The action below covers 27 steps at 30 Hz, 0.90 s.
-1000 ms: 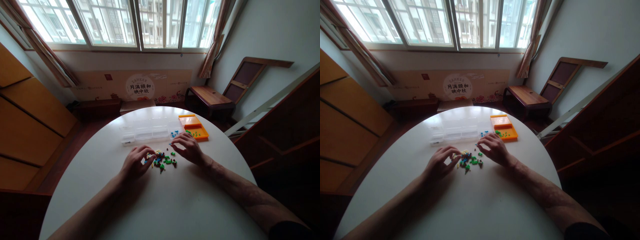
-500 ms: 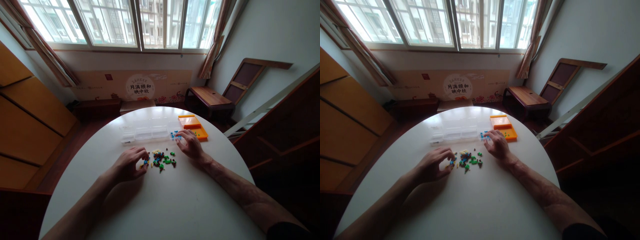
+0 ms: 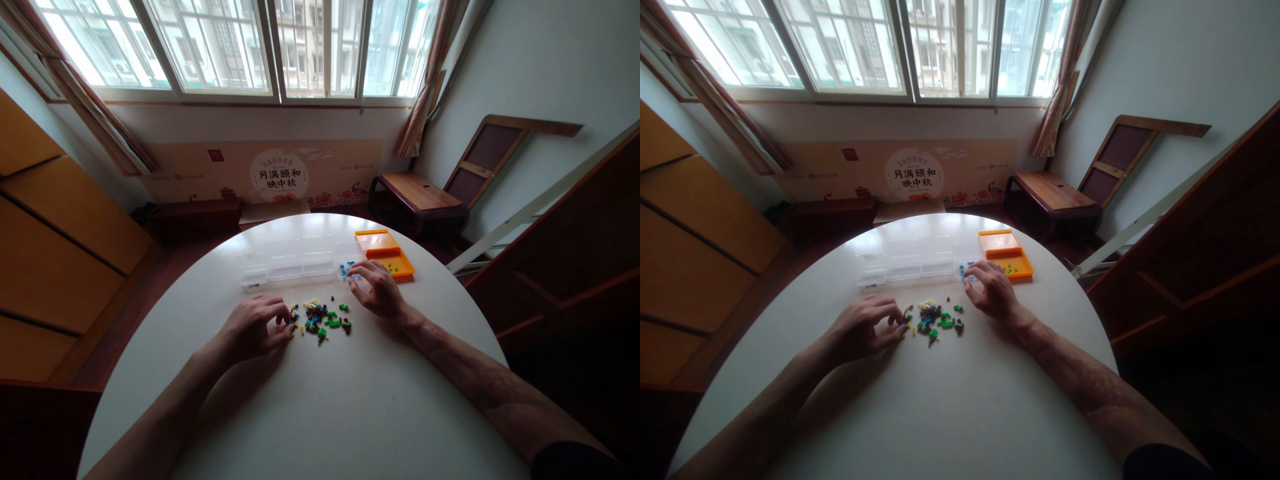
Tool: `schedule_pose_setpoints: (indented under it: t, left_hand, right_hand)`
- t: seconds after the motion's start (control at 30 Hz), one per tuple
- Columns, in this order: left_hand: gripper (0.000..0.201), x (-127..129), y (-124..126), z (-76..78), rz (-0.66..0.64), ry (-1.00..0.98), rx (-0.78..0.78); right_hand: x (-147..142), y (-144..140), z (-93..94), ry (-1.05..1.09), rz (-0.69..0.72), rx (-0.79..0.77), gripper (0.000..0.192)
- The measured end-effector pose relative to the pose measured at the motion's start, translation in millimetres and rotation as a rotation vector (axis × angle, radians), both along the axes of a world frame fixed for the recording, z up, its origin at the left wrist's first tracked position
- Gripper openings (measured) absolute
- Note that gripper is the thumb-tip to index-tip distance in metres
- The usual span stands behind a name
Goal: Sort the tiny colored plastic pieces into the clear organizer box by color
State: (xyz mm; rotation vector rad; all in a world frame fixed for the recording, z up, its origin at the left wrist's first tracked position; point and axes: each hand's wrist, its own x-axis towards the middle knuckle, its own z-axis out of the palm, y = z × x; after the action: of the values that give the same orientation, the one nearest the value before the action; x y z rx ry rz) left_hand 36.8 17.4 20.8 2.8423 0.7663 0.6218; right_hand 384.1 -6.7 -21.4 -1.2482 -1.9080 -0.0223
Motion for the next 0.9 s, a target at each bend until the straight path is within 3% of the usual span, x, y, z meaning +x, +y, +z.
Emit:
schedule_pose_setpoints:
  t: [0.33,0.63,0.9]
  left_hand:
    - [0.019,-4.4,6.3,-8.3,0.033,-0.026,-0.081]
    - [0.024,-1.2,2.0,-4.9,0.058,-0.173,-0.198]
    - [0.025,24.8,-12.2,-14.5,0.111,-0.450,-0.452]
  right_hand:
    - [-1.2,-2.5,1.7,-0.002,0.045,-0.002,0.015]
    - [-1.8,-2.1,-1.3,-0.012,0.070,0.005,0.024]
    - [-17.5,-11.8,9.5,-0.115,0.324,0.057,0.025]
